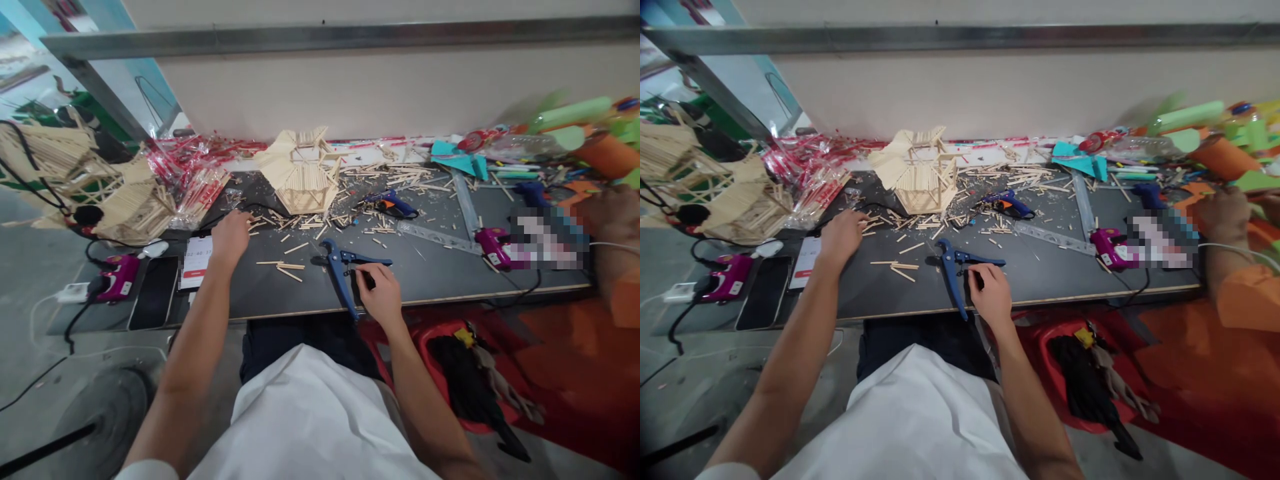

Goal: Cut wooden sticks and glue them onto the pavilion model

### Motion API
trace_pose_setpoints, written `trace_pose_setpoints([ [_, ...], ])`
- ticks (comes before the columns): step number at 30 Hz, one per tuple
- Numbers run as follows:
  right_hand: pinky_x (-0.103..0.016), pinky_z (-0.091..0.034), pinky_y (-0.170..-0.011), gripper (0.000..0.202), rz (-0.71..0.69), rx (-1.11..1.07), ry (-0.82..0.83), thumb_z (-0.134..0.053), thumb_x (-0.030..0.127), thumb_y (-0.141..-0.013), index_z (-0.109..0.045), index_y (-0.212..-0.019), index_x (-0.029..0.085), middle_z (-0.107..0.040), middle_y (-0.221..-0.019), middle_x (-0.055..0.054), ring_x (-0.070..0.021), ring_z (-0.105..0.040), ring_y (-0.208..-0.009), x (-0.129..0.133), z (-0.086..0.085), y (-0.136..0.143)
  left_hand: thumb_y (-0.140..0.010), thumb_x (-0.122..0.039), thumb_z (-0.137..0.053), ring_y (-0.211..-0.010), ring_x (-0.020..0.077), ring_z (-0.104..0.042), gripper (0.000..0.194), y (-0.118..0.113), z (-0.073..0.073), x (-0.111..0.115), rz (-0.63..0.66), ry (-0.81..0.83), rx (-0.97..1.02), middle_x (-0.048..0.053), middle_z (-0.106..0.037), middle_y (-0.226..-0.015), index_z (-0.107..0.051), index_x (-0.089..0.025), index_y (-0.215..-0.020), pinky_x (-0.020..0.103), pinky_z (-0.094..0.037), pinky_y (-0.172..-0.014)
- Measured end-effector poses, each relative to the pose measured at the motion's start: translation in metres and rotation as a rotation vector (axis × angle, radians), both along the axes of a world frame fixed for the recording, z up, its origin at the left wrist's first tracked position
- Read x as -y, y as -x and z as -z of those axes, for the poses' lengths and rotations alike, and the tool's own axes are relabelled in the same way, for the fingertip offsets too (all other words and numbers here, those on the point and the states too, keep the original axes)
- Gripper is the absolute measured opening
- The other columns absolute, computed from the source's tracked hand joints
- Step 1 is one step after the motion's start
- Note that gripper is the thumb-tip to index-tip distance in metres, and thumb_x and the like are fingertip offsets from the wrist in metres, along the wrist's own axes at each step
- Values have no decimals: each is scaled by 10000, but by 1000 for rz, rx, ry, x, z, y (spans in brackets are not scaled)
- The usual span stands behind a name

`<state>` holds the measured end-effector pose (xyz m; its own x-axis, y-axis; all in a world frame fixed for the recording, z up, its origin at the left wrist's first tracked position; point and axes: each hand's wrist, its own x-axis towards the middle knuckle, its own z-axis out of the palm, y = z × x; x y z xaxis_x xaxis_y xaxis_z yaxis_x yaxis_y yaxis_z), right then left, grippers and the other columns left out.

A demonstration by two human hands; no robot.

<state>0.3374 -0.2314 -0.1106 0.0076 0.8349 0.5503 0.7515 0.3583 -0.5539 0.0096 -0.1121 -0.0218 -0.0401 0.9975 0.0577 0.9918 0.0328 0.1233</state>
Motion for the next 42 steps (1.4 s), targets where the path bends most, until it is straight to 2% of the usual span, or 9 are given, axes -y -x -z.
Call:
trace_pose_setpoints([
  [5,-394,-533,-859,145,0,-10,36,-542,246,-974,-685,-985,226,-711,-958,-77,-232,-660,-921,1,-1,0,-897,-172,-486,-1079,405,-660,327,-2,7,-22,32,60,-13,201,-701,-1133,-769,-164,-1062,486,-498,-877],
  [12,-384,-535,-860,139,-1,2,31,-551,237,-973,-688,-989,219,-712,-964,-74,-224,-661,-914,1,-1,0,-927,-207,-446,-1117,403,-633,303,-4,17,-19,26,33,26,248,-643,-1212,-716,-94,-1004,503,-495,-918],
  [17,-376,-537,-846,135,1,7,19,-553,224,-971,-686,-987,208,-707,-951,-71,-223,-658,-906,0,-1,1,-945,-191,-444,-1085,297,-651,235,-2,12,-15,42,8,137,203,-682,-1164,-644,-113,-1041,394,-508,-908],
  [19,-373,-537,-842,132,-1,9,16,-554,218,-969,-685,-987,208,-708,-950,-71,-222,-658,-903,0,-1,1,-966,-235,-450,-953,230,-669,203,0,5,-13,41,-40,312,147,-722,-1068,-614,-137,-1036,337,-520,-836],
  [22,-372,-538,-840,132,-2,1,25,-551,220,-970,-682,-984,217,-711,-951,-71,-222,-660,-902,0,-2,1,-922,-270,-538,-680,145,-606,147,-3,-7,-5,63,-118,807,97,-741,-955,-571,-162,-1017,271,-487,-634],
  [25,-375,-539,-843,133,-4,-12,31,-550,223,-971,-682,-987,219,-712,-955,-71,-222,-661,-907,0,-3,1,-841,-309,-665,-578,108,-532,227,-16,-21,8,161,-94,1161,83,-741,-881,-577,-167,-995,235,-426,-521],
  [30,-378,-541,-833,135,-8,-75,39,-551,237,-971,-685,-977,220,-713,-955,-74,-220,-666,-904,1,-4,1,-808,-412,-737,-592,100,-551,351,-53,-28,29,298,63,1312,102,-756,-857,-680,-113,-984,208,-437,-486],
  [37,-323,-533,-686,148,-12,-337,127,-592,325,-959,-699,-961,222,-720,-881,-46,-177,-656,-727,-1,-24,0,-850,-465,-690,-652,133,-649,334,-115,-2,38,421,457,1323,120,-764,-885,-592,-150,-899,213,-519,-495],
  [42,-329,-572,-714,271,-119,-591,206,-606,443,-945,-665,-1100,229,-720,-912,-55,-190,-690,-787,-19,-52,11,-884,-453,-650,-599,131,-635,295,-131,9,38,455,456,1260,39,-688,-730,-587,-169,-934,206,-493,-477],
])
